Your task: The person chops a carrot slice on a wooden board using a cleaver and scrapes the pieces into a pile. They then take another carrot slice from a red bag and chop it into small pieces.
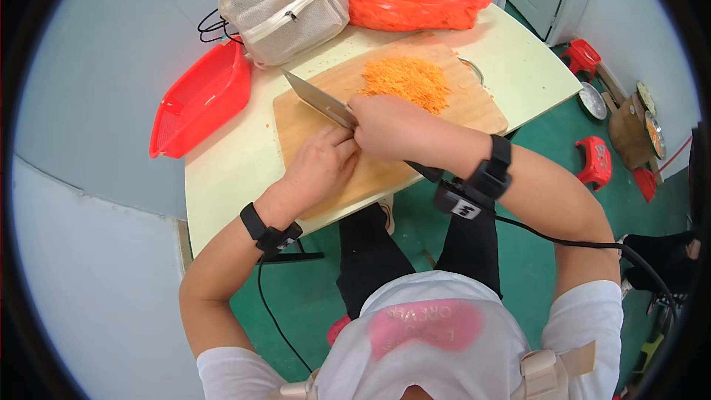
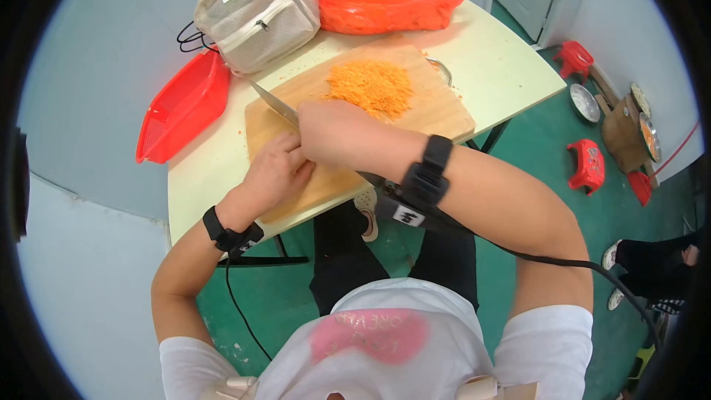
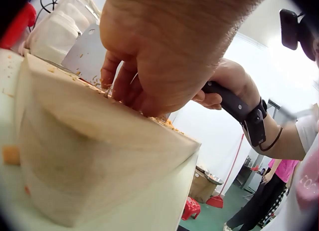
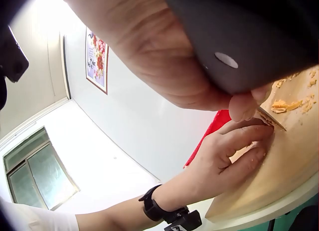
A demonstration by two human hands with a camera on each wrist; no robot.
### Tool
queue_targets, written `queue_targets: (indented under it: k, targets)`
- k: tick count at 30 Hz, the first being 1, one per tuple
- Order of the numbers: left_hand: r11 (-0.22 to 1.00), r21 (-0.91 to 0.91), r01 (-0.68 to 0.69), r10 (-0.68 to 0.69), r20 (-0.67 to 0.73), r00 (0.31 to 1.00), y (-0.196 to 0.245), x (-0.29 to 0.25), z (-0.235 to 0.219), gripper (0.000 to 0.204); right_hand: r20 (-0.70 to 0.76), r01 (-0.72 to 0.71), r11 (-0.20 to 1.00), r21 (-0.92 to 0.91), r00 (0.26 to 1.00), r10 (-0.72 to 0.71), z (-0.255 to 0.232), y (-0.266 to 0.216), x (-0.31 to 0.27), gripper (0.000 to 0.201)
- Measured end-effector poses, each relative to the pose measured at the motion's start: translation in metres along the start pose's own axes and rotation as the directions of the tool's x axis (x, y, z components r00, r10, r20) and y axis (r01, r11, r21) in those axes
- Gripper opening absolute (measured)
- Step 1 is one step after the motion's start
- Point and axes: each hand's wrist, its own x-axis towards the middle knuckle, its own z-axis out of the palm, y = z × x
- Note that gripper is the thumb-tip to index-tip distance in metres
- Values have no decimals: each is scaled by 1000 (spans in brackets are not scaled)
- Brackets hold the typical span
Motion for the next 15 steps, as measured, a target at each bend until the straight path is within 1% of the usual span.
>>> queue_targets:
  k: [2,4,6,7,9,13,14,15]
  targets:
    - [1000,-31,-4,4,-6,1000,2,1,2,19,-16,-23,1000,-10,1000,23,6,-1,11,22]
    - [999,-32,-35,33,-80,996,0,1,2,14,-40,-34,999,-25,999,33,5,-2,14,22]
    - [1000,-21,-17,15,-100,995,-1,1,4,13,-39,-32,998,45,999,34,5,-1,11,22]
    - [1000,-13,-1,0,-113,994,-2,-1,5,11,-35,-28,999,42,999,30,5,0,8,22]
    - [1000,-1,12,-12,-109,994,-5,-2,9,10,-65,1,990,143,998,8,2,1,1,24]
    - [1000,-5,1,-1,-118,993,-7,-1,13,9,-43,-45,991,127,998,51,1,-1,-10,26]
    - [1000,-6,-6,5,-113,994,-7,0,12,9,-73,-22,996,92,997,29,6,3,-9,26]
    - [1000,-14,-14,12,-129,992,-6,0,12,13,-101,-1,998,56,995,7,8,4,-8,27]
